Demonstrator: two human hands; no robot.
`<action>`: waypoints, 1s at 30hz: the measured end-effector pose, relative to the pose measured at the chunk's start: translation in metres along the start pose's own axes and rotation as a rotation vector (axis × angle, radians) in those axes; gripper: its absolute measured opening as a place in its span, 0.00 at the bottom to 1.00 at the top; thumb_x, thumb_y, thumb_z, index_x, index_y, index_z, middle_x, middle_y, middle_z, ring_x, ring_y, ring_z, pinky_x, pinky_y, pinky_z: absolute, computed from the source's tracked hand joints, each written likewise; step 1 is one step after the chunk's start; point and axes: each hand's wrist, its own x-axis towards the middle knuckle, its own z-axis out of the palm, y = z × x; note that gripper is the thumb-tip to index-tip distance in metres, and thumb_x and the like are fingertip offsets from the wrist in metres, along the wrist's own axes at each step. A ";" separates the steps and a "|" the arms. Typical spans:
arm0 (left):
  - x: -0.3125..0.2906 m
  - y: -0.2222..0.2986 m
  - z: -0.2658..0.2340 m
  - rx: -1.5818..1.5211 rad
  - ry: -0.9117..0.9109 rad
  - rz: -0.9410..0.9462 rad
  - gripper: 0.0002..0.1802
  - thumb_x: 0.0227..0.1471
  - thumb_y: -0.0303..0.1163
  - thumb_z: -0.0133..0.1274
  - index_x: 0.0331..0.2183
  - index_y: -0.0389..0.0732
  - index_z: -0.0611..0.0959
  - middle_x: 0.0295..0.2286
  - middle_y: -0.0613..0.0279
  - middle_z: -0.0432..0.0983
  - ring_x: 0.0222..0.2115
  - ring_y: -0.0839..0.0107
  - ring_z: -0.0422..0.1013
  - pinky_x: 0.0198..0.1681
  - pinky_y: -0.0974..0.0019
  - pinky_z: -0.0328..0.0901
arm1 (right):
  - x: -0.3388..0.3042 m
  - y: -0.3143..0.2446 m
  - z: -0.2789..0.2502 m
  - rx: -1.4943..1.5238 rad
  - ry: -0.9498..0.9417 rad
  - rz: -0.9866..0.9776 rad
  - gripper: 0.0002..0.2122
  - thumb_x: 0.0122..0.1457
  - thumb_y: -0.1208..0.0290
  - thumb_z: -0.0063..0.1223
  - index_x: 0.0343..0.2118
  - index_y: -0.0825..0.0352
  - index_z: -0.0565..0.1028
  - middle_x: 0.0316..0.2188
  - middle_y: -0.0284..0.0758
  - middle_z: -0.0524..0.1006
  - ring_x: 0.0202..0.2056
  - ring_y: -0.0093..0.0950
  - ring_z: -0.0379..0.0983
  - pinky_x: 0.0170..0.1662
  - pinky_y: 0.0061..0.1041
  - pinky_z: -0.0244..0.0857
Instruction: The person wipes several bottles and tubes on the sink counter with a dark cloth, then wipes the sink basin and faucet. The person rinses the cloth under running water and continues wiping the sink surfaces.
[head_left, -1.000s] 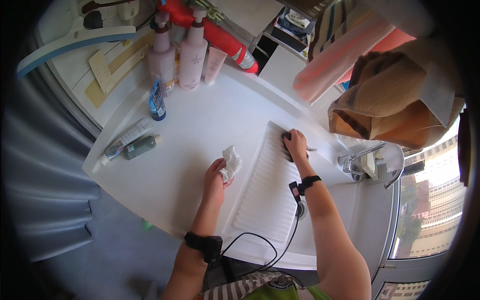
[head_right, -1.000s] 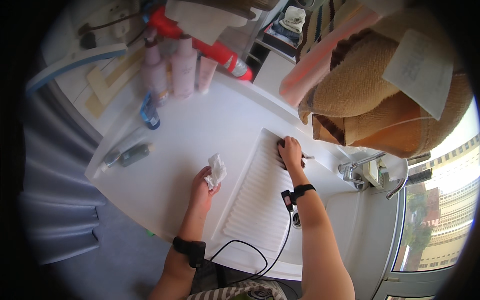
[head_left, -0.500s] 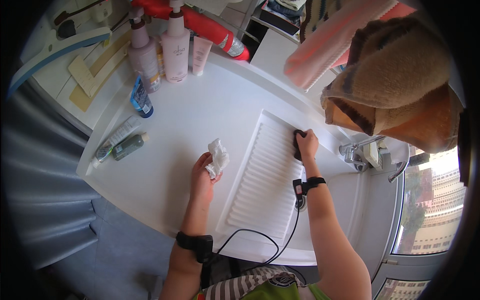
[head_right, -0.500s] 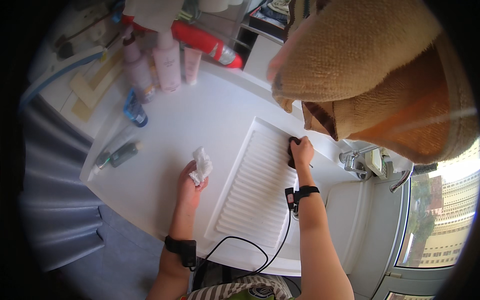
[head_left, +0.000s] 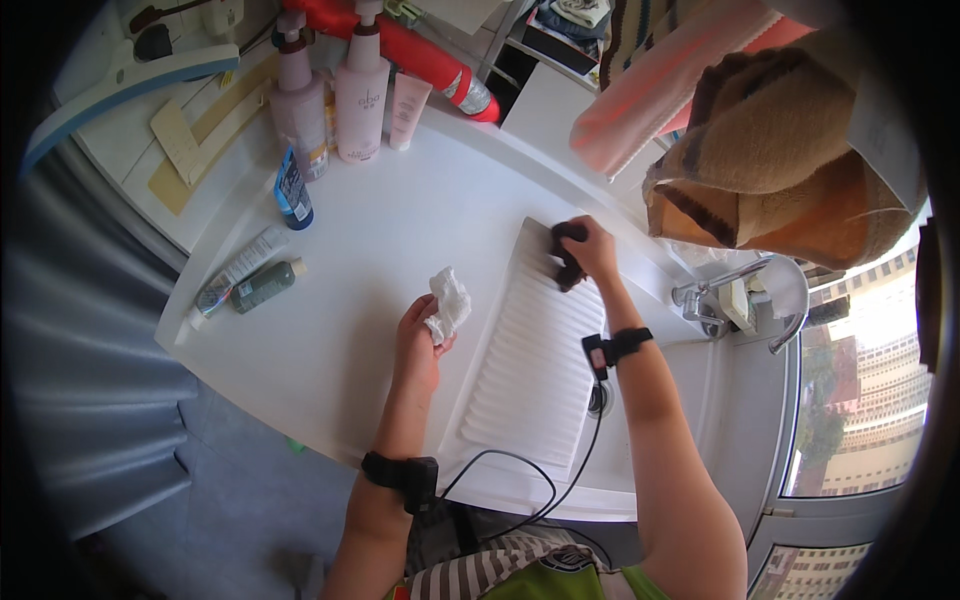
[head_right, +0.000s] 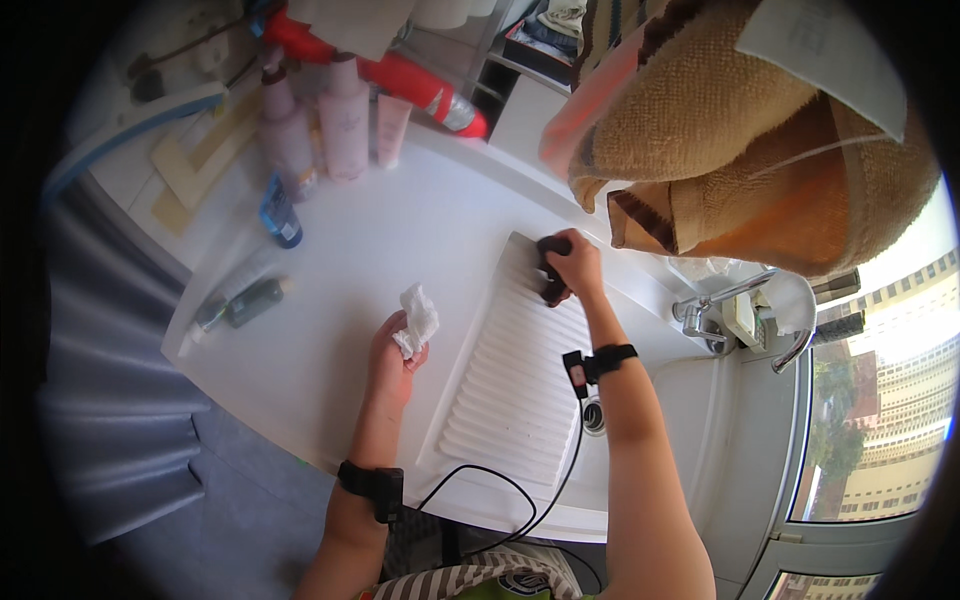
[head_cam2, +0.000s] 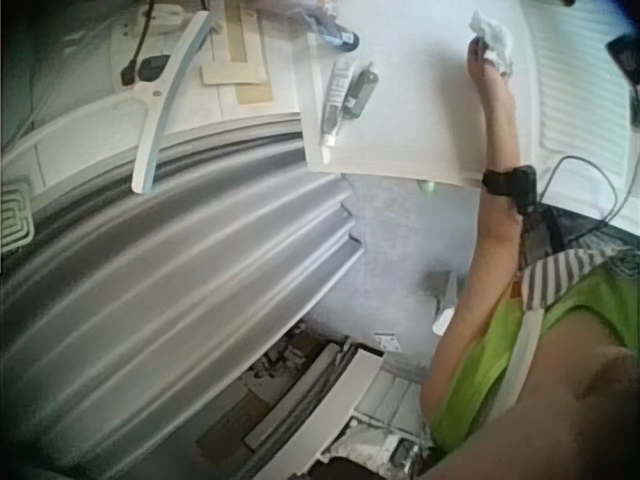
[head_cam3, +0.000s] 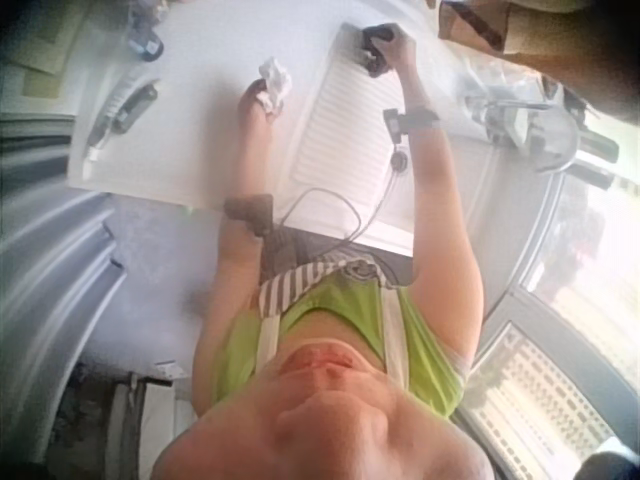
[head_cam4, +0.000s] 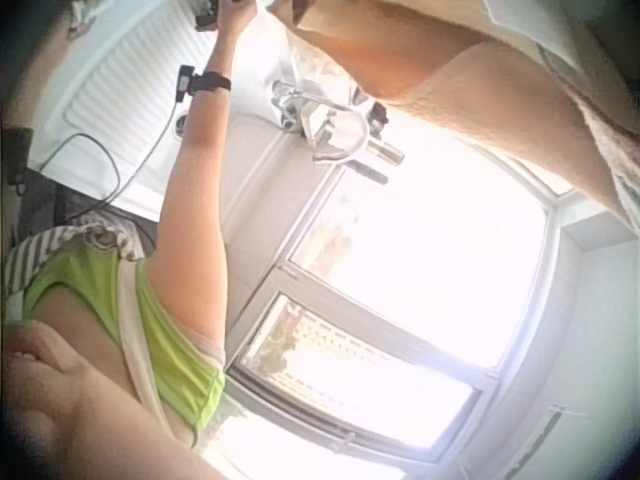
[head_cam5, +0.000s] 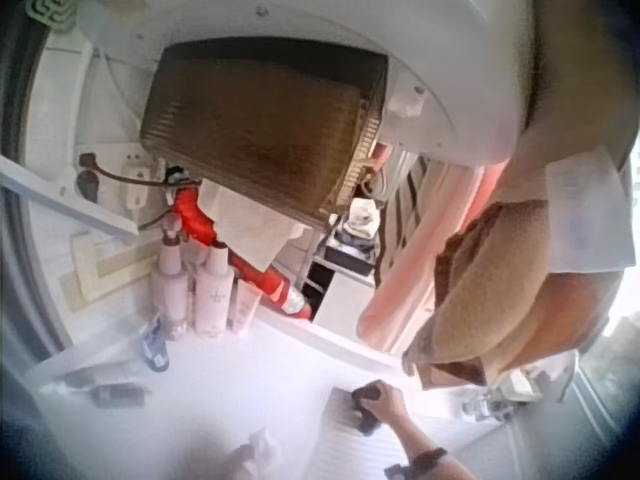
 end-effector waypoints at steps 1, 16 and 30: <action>0.000 0.001 -0.002 -0.002 -0.049 0.005 0.09 0.58 0.30 0.45 0.38 0.36 0.75 0.22 0.67 0.68 0.16 0.81 0.59 0.18 0.77 0.51 | 0.004 -0.006 0.023 -0.136 0.044 -0.206 0.15 0.44 0.70 0.59 0.38 0.64 0.77 0.31 0.46 0.78 0.33 0.42 0.76 0.40 0.35 0.71; 0.002 0.006 -0.007 -0.037 -0.062 0.087 0.09 0.57 0.28 0.44 0.38 0.34 0.74 0.19 0.67 0.66 0.15 0.81 0.56 0.16 0.76 0.48 | -0.077 -0.001 0.078 -0.159 0.032 -0.566 0.15 0.38 0.78 0.61 0.33 0.68 0.76 0.38 0.38 0.78 0.43 0.39 0.73 0.47 0.33 0.68; -0.001 0.006 -0.006 -0.089 -0.020 0.021 0.09 0.58 0.29 0.46 0.38 0.35 0.74 0.20 0.67 0.67 0.14 0.81 0.57 0.16 0.77 0.48 | -0.174 -0.036 0.053 -0.077 -0.392 -0.821 0.18 0.39 0.78 0.62 0.38 0.63 0.78 0.44 0.36 0.75 0.46 0.38 0.72 0.48 0.32 0.69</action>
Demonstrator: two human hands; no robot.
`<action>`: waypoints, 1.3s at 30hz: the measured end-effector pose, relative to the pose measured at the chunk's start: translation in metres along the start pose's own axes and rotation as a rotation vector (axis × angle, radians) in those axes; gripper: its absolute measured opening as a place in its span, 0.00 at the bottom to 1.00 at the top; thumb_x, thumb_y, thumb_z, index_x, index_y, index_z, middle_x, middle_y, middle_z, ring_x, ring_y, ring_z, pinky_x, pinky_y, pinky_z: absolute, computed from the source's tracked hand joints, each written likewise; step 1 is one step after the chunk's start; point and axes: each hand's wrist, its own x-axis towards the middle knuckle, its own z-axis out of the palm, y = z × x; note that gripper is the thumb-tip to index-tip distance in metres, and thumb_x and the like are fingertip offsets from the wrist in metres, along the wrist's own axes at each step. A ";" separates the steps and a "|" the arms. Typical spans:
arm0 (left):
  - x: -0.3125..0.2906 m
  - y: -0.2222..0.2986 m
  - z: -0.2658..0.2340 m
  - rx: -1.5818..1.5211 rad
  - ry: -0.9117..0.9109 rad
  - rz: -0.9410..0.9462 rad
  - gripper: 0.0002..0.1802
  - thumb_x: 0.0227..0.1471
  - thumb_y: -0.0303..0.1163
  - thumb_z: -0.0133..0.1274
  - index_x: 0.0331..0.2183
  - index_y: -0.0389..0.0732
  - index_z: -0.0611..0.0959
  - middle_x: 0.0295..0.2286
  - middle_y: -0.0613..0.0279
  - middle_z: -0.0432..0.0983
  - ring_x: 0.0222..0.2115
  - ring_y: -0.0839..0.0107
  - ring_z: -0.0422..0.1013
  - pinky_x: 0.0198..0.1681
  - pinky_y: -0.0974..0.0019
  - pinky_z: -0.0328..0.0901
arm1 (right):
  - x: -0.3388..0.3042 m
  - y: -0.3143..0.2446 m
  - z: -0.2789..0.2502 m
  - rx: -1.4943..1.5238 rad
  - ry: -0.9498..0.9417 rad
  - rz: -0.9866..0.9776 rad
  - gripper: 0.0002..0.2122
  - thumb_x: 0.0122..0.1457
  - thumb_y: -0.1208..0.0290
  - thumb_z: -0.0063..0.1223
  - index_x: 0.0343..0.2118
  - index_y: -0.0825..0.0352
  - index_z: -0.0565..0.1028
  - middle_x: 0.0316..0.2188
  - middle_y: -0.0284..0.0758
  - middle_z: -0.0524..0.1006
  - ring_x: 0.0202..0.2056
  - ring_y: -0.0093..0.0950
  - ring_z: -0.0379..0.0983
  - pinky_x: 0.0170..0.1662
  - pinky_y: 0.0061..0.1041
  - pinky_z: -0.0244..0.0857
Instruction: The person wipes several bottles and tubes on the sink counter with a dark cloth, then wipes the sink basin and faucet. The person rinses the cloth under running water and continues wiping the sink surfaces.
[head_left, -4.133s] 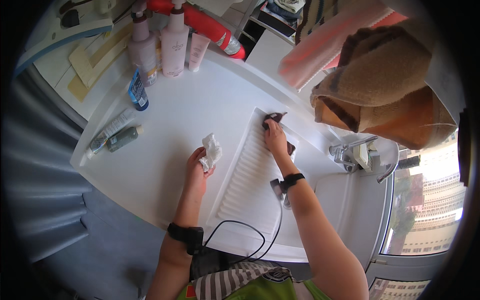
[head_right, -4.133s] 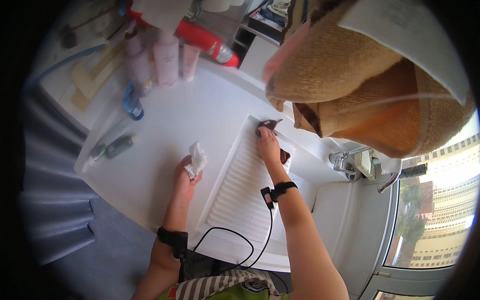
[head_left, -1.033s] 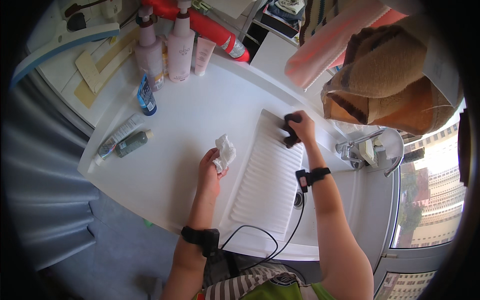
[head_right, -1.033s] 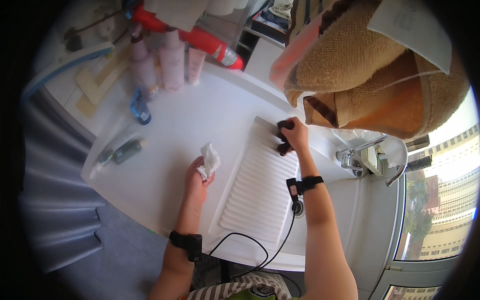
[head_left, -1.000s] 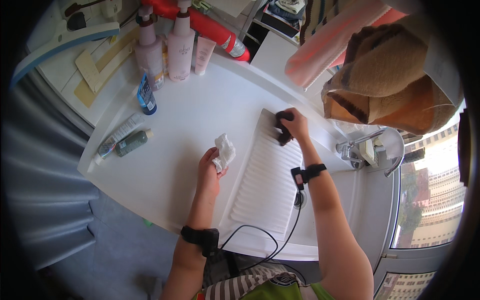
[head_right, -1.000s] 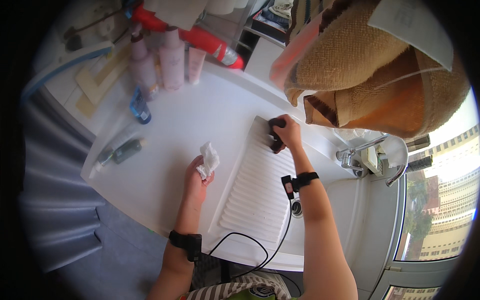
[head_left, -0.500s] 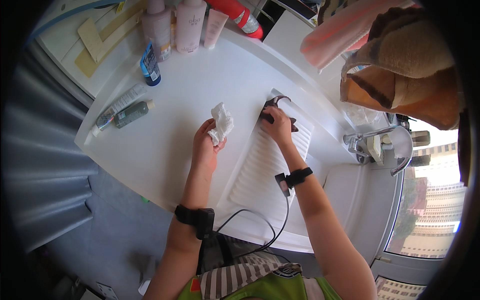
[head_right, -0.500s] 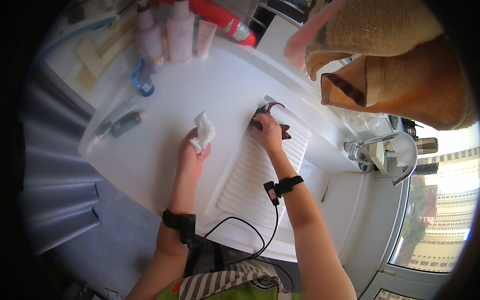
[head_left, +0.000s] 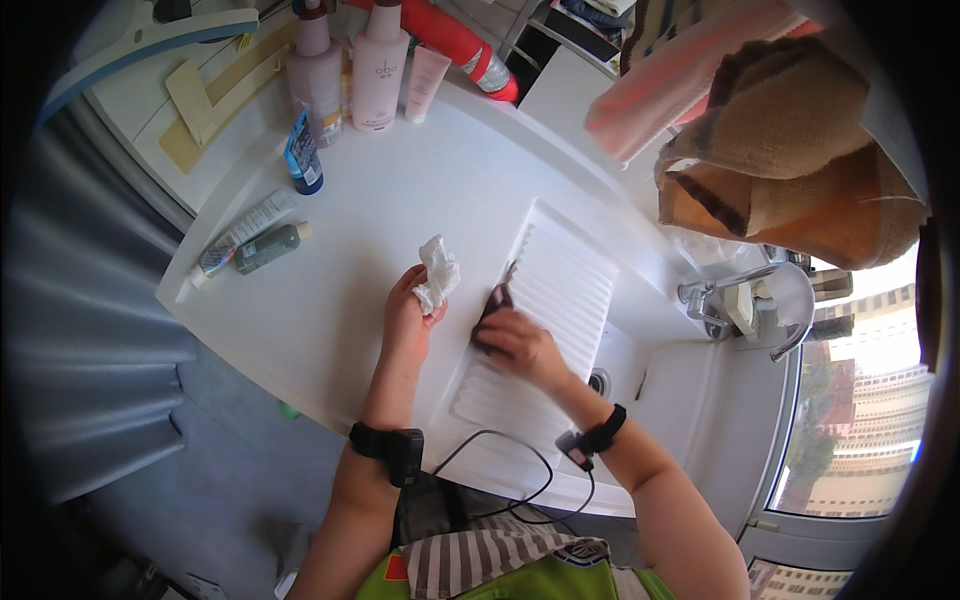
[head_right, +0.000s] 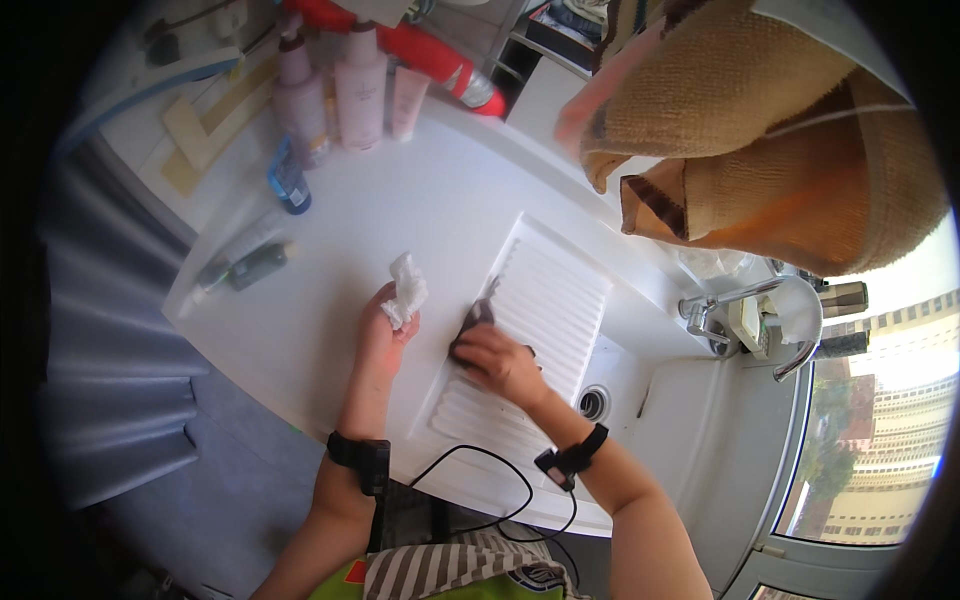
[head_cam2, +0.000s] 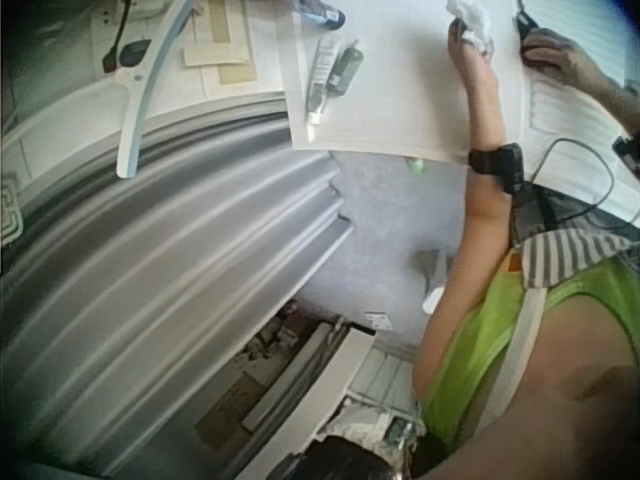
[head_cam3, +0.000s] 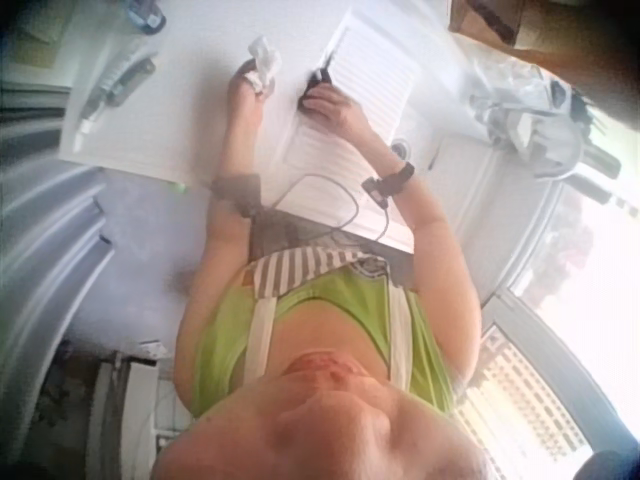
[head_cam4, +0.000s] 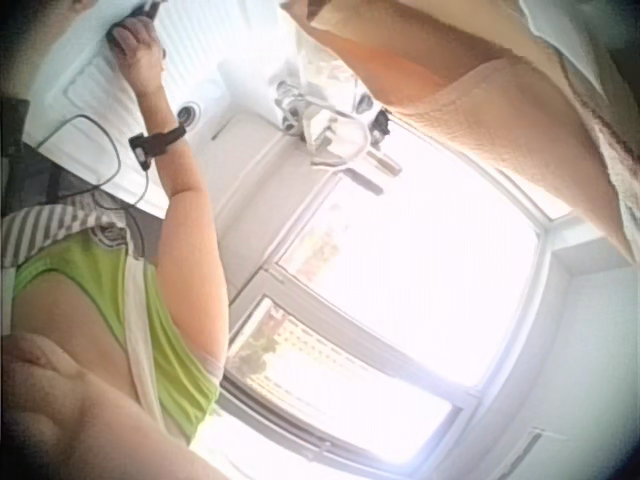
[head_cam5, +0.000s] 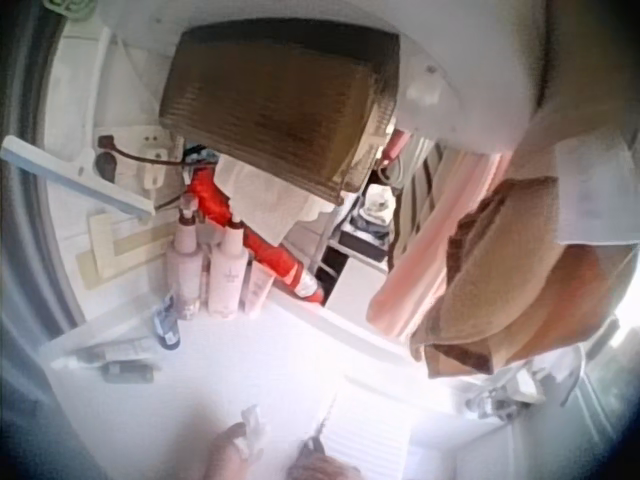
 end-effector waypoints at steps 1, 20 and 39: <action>0.000 0.000 -0.001 0.007 -0.010 -0.014 0.09 0.58 0.29 0.46 0.38 0.35 0.74 0.20 0.67 0.67 0.14 0.81 0.58 0.16 0.77 0.48 | 0.008 0.022 -0.006 -0.051 0.087 0.057 0.17 0.40 0.79 0.61 0.37 0.62 0.78 0.46 0.36 0.74 0.46 0.39 0.72 0.48 0.33 0.70; -0.006 0.008 0.010 0.037 -0.054 0.145 0.09 0.58 0.29 0.40 0.31 0.36 0.73 0.16 0.70 0.62 0.15 0.82 0.53 0.18 0.76 0.47 | 0.022 0.014 0.012 -0.167 0.236 0.256 0.13 0.38 0.80 0.59 0.32 0.66 0.75 0.38 0.35 0.77 0.41 0.38 0.73 0.43 0.33 0.69; -0.144 0.049 -0.039 0.335 0.099 0.142 0.11 0.58 0.33 0.48 0.42 0.40 0.75 0.29 0.67 0.73 0.24 0.78 0.68 0.24 0.76 0.60 | -0.075 -0.131 0.028 0.001 -0.029 0.073 0.12 0.39 0.76 0.60 0.31 0.64 0.74 0.33 0.32 0.74 0.37 0.33 0.71 0.42 0.30 0.66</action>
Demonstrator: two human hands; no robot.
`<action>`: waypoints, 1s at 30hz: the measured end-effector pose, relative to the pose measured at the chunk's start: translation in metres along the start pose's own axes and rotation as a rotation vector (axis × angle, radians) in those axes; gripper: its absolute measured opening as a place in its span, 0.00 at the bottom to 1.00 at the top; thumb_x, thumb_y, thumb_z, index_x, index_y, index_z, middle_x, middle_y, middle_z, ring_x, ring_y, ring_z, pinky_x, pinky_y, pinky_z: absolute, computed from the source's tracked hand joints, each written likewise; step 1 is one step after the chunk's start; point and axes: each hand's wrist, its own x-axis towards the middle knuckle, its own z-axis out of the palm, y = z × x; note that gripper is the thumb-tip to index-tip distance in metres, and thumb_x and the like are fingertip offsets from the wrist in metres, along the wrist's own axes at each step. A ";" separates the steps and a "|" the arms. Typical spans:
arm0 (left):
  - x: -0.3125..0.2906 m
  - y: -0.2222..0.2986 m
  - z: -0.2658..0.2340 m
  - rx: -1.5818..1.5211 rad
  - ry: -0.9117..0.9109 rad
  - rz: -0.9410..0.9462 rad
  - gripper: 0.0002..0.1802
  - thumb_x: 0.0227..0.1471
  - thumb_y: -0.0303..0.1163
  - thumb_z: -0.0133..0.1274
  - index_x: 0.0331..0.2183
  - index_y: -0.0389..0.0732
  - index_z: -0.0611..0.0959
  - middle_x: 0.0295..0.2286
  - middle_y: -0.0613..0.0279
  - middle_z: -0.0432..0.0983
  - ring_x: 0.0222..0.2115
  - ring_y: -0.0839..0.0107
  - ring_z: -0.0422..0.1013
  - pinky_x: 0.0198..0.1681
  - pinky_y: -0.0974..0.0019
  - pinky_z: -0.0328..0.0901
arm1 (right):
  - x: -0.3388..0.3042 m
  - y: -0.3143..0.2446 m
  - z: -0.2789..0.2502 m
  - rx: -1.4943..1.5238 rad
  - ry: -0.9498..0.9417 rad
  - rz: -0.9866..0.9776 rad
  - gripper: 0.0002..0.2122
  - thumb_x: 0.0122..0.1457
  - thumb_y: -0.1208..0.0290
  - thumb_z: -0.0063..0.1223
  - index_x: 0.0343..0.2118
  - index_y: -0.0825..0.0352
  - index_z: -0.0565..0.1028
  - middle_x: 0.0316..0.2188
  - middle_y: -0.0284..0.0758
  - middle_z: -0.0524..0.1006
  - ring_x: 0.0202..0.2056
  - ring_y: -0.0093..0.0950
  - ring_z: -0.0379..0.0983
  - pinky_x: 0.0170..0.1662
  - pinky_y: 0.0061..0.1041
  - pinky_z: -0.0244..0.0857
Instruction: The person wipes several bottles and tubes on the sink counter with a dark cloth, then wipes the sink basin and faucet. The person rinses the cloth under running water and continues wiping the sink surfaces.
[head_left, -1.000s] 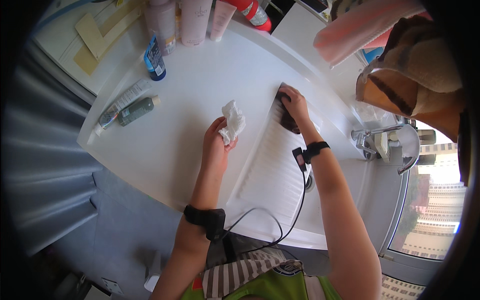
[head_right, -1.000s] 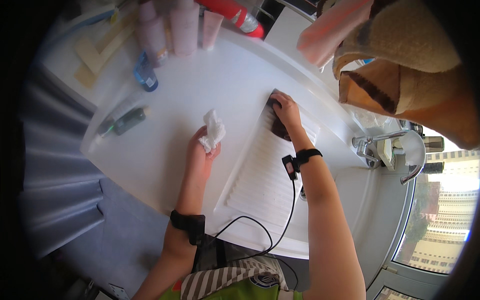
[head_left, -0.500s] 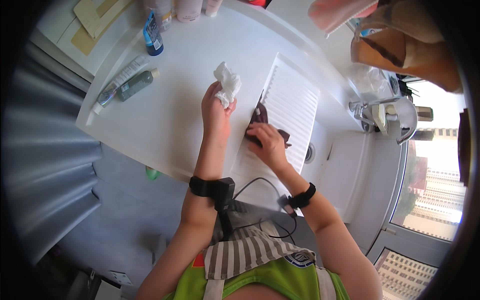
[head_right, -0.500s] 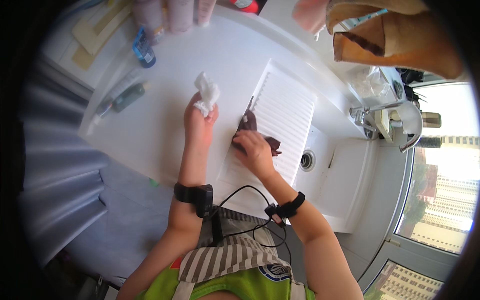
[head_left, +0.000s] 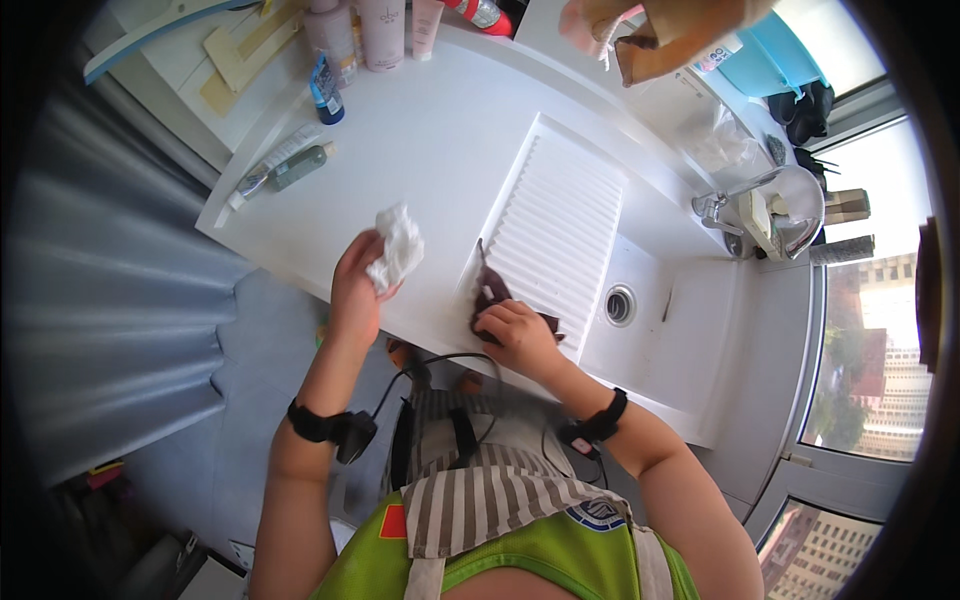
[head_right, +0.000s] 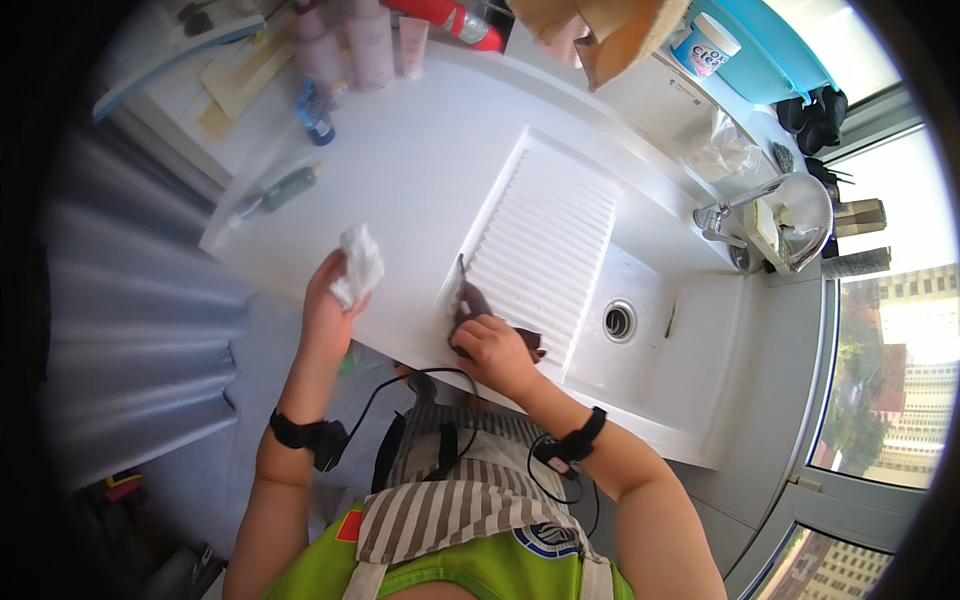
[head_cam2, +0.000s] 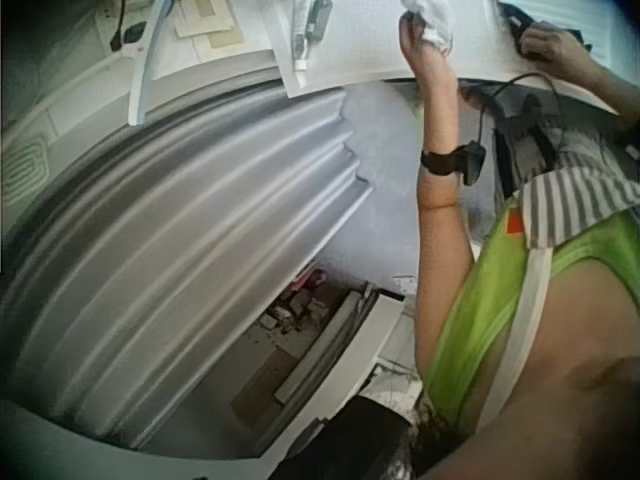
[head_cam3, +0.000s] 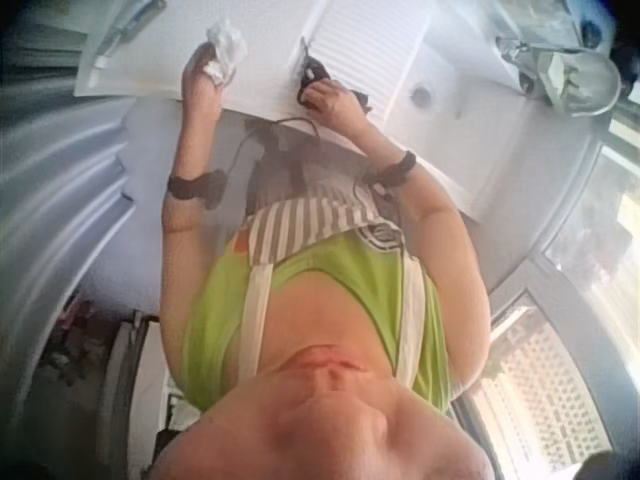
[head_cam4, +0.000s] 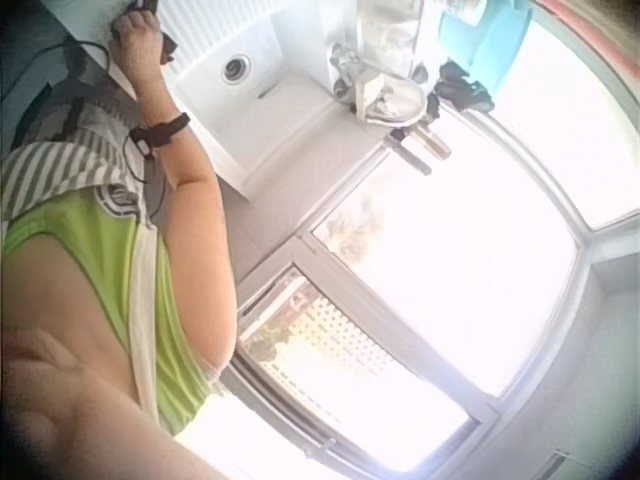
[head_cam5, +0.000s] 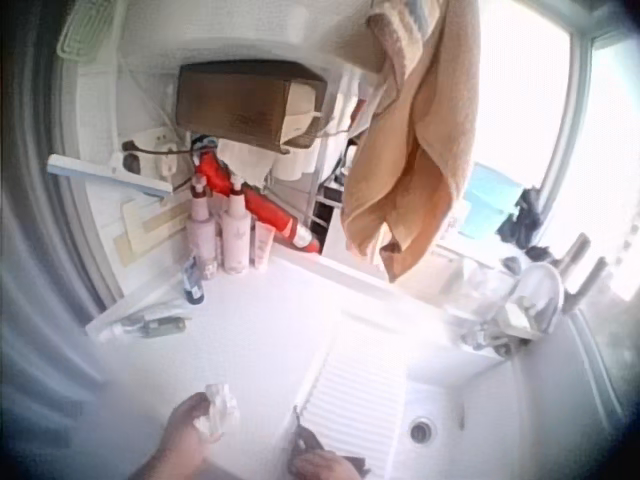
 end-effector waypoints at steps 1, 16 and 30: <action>-0.011 -0.004 -0.013 0.055 0.048 -0.027 0.11 0.58 0.34 0.48 0.42 0.41 0.76 0.30 0.67 0.73 0.25 0.78 0.68 0.24 0.76 0.61 | -0.013 0.004 -0.007 0.017 0.033 -0.006 0.12 0.38 0.76 0.60 0.29 0.63 0.74 0.32 0.32 0.74 0.37 0.33 0.71 0.42 0.30 0.66; -0.099 -0.064 -0.034 0.113 -0.223 -0.008 0.11 0.61 0.32 0.45 0.45 0.42 0.72 0.37 0.64 0.74 0.35 0.75 0.72 0.35 0.70 0.68 | -0.190 0.065 -0.096 -0.001 0.171 0.458 0.09 0.43 0.80 0.55 0.31 0.65 0.77 0.30 0.36 0.78 0.34 0.32 0.75 0.40 0.25 0.69; -0.047 -0.037 -0.002 0.269 -0.376 -0.143 0.05 0.56 0.28 0.51 0.37 0.41 0.75 0.30 0.70 0.71 0.27 0.83 0.66 0.24 0.81 0.59 | -0.180 0.095 -0.119 1.504 1.192 0.750 0.20 0.63 0.54 0.40 0.50 0.62 0.70 0.43 0.36 0.76 0.42 0.34 0.73 0.42 0.35 0.71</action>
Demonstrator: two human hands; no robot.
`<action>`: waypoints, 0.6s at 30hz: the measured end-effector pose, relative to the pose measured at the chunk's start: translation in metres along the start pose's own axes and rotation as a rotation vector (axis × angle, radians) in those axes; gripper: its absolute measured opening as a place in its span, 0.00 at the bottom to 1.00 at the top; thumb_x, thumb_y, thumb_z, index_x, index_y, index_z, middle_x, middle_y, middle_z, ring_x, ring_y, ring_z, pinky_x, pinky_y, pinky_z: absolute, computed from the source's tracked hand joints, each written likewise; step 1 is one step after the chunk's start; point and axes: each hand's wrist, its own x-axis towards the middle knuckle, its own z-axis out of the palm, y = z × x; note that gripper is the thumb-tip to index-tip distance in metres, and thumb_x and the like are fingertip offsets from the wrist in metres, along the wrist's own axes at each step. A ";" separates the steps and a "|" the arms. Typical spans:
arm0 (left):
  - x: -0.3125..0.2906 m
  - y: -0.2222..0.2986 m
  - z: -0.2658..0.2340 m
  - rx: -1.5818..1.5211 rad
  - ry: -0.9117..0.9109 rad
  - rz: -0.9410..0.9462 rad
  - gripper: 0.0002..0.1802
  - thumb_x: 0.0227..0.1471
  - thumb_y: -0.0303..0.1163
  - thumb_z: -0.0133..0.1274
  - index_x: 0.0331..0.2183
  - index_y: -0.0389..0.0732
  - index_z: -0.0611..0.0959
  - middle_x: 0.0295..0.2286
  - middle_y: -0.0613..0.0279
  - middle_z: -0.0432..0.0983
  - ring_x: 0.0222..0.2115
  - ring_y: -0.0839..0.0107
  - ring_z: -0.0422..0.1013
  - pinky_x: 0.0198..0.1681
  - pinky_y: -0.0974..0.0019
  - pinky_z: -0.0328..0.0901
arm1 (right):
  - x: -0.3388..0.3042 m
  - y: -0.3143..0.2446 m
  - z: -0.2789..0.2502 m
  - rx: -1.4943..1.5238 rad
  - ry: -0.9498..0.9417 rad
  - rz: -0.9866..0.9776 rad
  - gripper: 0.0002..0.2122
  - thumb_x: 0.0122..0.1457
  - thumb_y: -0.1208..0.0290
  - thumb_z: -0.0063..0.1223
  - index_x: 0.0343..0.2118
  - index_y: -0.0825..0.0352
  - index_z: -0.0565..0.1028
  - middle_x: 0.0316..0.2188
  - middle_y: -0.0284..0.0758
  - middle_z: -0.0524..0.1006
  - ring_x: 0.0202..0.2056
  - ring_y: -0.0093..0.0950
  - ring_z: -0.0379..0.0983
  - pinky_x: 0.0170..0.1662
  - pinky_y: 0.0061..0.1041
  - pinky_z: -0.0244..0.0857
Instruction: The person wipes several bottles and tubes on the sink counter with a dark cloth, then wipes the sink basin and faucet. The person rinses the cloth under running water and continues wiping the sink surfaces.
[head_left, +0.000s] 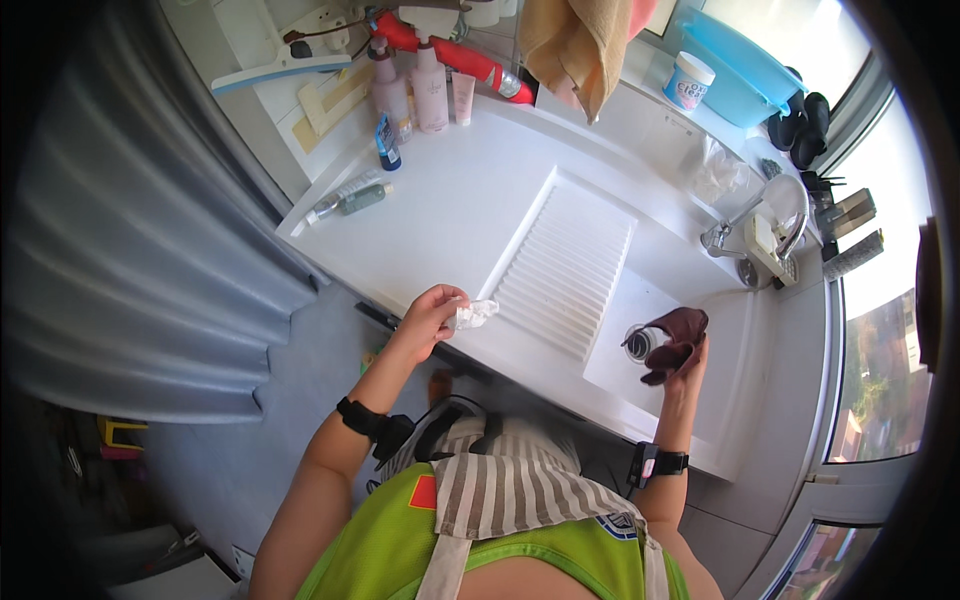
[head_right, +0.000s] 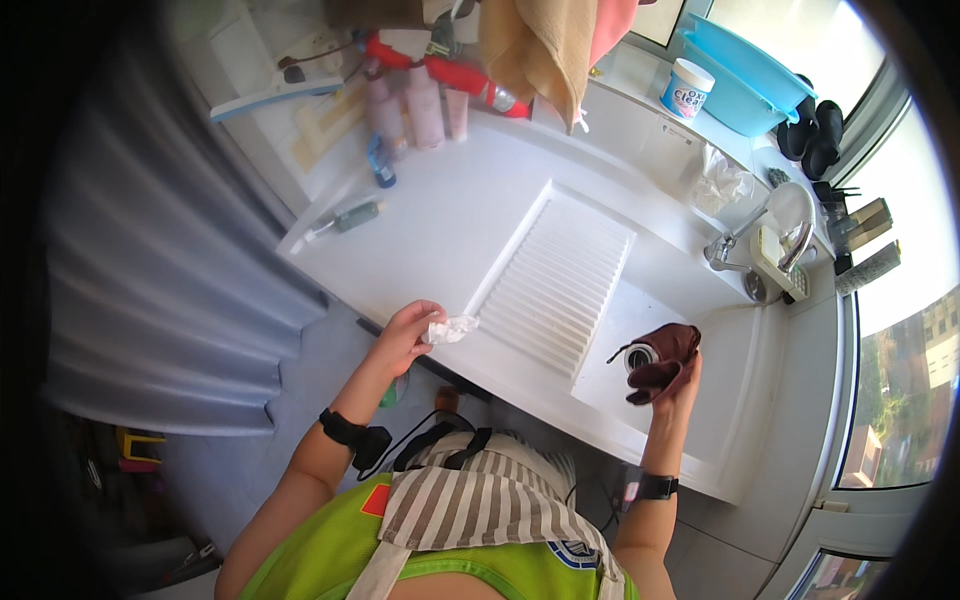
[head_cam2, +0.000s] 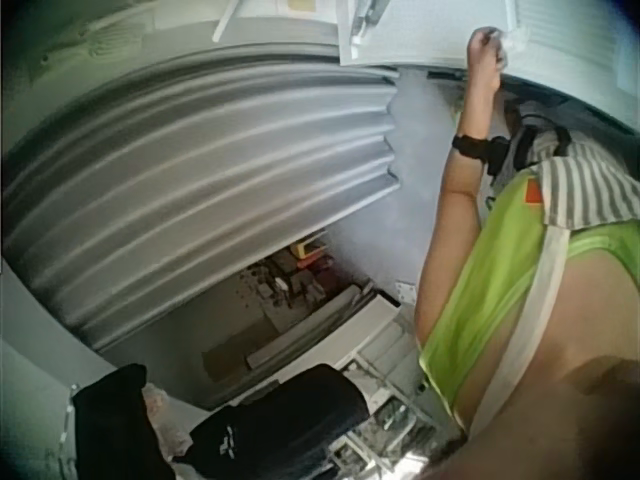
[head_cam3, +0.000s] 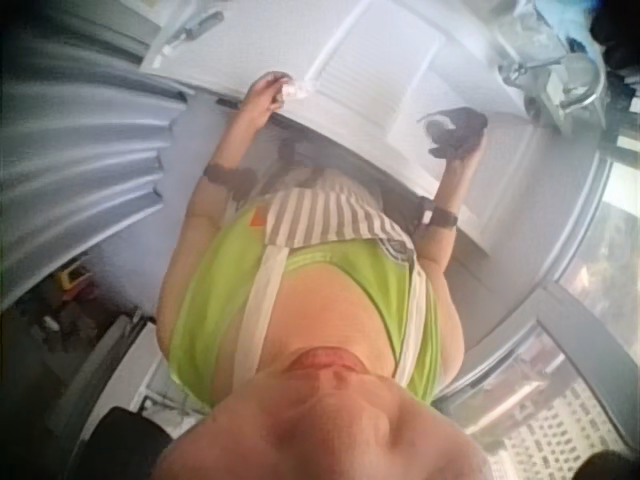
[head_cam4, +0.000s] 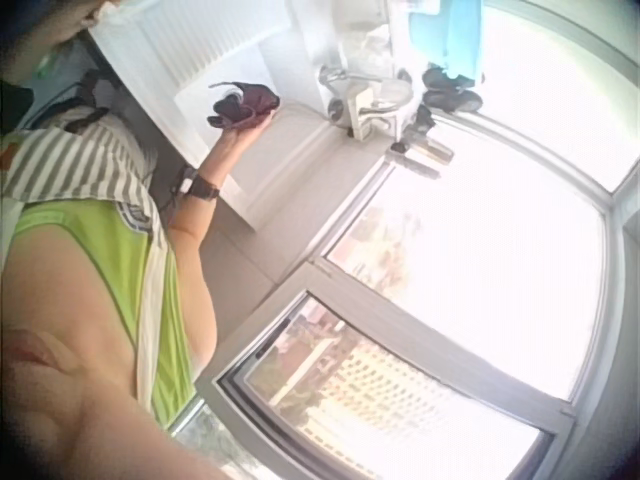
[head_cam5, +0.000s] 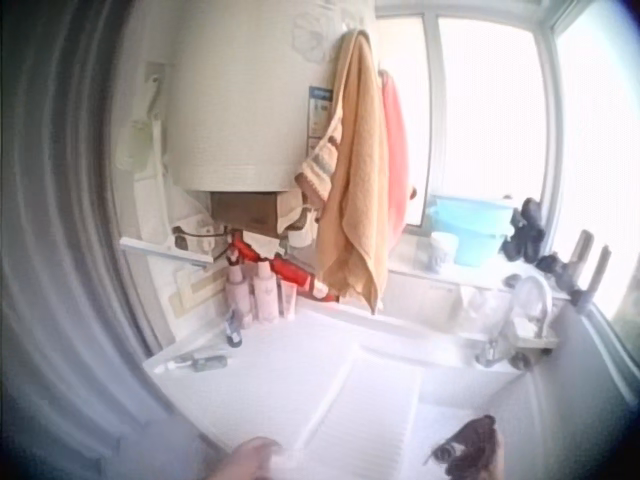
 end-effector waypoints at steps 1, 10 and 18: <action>0.015 0.008 -0.003 0.041 0.018 -0.043 0.04 0.57 0.30 0.51 0.35 0.43 0.76 0.28 0.72 0.70 0.26 0.84 0.64 0.25 0.80 0.57 | 0.000 0.004 -0.001 0.002 -0.084 0.052 0.21 0.62 0.52 0.39 0.50 0.61 0.71 0.42 0.36 0.77 0.41 0.33 0.74 0.40 0.34 0.72; 0.226 0.073 0.001 0.209 -0.042 0.037 0.08 0.56 0.34 0.52 0.38 0.43 0.76 0.33 0.66 0.75 0.33 0.76 0.71 0.35 0.73 0.67 | -0.001 0.070 0.059 0.200 -0.102 0.024 0.17 0.61 0.53 0.43 0.42 0.60 0.74 0.37 0.34 0.78 0.35 0.32 0.74 0.36 0.31 0.70; 0.318 0.117 0.046 0.804 -0.117 0.859 0.29 0.55 0.36 0.55 0.56 0.38 0.68 0.49 0.52 0.70 0.49 0.67 0.69 0.49 0.69 0.65 | -0.026 0.086 0.171 0.455 -0.316 0.135 0.22 0.54 0.64 0.42 0.52 0.67 0.69 0.51 0.39 0.71 0.52 0.38 0.67 0.57 0.43 0.58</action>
